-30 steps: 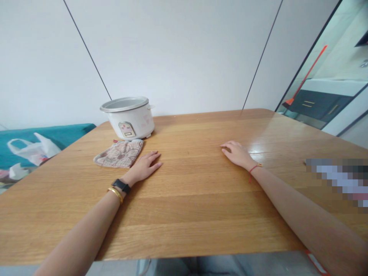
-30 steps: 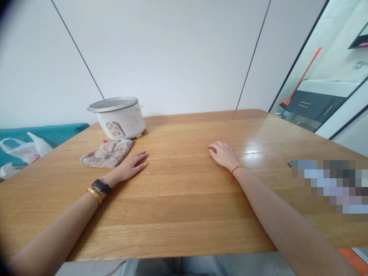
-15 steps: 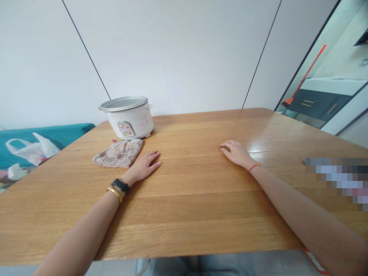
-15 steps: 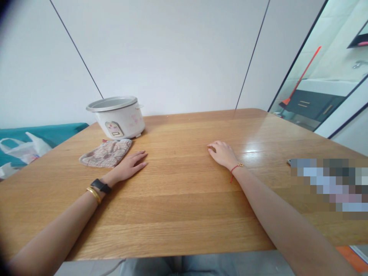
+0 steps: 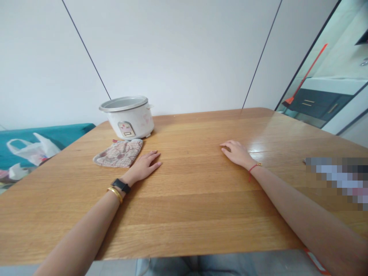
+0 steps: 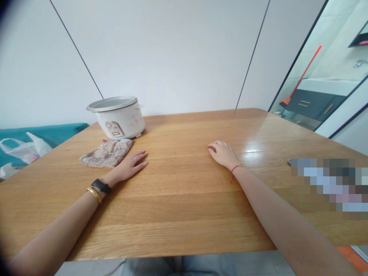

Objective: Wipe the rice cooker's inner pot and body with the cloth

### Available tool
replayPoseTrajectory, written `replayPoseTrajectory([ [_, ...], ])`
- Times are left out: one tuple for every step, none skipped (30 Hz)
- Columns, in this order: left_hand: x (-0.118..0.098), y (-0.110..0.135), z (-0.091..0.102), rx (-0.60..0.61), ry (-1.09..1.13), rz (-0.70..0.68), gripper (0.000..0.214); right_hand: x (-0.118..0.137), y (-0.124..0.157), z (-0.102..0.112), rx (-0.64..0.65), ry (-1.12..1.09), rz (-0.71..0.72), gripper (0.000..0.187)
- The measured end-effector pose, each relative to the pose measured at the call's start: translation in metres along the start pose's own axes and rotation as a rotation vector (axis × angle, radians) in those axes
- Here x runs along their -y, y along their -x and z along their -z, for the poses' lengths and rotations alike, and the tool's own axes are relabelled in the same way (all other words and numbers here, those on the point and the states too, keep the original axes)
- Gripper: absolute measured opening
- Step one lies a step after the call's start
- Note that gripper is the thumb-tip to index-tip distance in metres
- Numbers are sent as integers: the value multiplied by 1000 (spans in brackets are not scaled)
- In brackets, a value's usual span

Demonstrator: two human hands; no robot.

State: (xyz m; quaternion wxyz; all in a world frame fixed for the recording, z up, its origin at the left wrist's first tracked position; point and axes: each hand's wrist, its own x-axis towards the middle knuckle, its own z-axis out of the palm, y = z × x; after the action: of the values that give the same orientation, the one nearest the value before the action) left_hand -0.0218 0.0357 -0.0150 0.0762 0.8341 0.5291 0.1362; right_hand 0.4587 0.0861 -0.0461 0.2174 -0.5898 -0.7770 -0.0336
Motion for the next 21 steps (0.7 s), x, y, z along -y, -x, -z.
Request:
replayPoseTrajectory([
  [0,0,0,-1,4,-1,88,0,0,0,2,0,0,34],
  [0,0,0,-3,7,-1,88,0,0,0,3,-1,-1,34],
  [0,0,0,-5,9,-2,88,1,0,0,4,-2,-2,35],
  [0,0,0,-6,11,-3,88,1,0,1,5,-2,-4,35],
  [0,0,0,-7,12,-4,87,1,0,1,5,-3,-5,35],
  [1,0,0,-7,12,-5,87,1,0,0,6,-3,-5,35],
  [1,0,0,-6,12,-5,87,1,0,0,7,-2,-4,36],
  [1,0,-1,-5,11,-4,87,0,0,0,8,-3,-2,36],
  [1,0,-1,-5,10,-3,87,0,0,0,8,-4,-1,36],
  [1,0,-1,-4,9,-1,88,0,0,0,6,-5,-2,37],
  [1,0,-1,-2,8,0,88,0,0,0,4,-7,-3,37],
  [0,0,0,0,8,2,89,0,0,0,3,-7,-4,36],
  [0,0,0,3,7,3,90,1,0,0,1,-7,-5,36],
  [-1,0,1,5,7,3,90,1,0,0,0,-6,-6,36],
  [-2,0,1,8,6,5,90,1,0,0,0,-5,-6,36],
  [-2,0,2,10,5,6,91,1,0,0,2,-4,-4,36],
  [-3,0,2,13,4,7,91,1,1,1,4,-3,-4,36],
  [-3,0,3,15,4,8,91,2,1,1,6,-3,-3,36],
  [-3,0,3,15,3,9,91,1,1,1,7,-3,-4,37],
  [-3,0,3,14,3,10,92,1,1,1,8,-3,-4,36],
  [-3,0,2,12,3,9,92,1,1,1,7,-4,-6,36],
])
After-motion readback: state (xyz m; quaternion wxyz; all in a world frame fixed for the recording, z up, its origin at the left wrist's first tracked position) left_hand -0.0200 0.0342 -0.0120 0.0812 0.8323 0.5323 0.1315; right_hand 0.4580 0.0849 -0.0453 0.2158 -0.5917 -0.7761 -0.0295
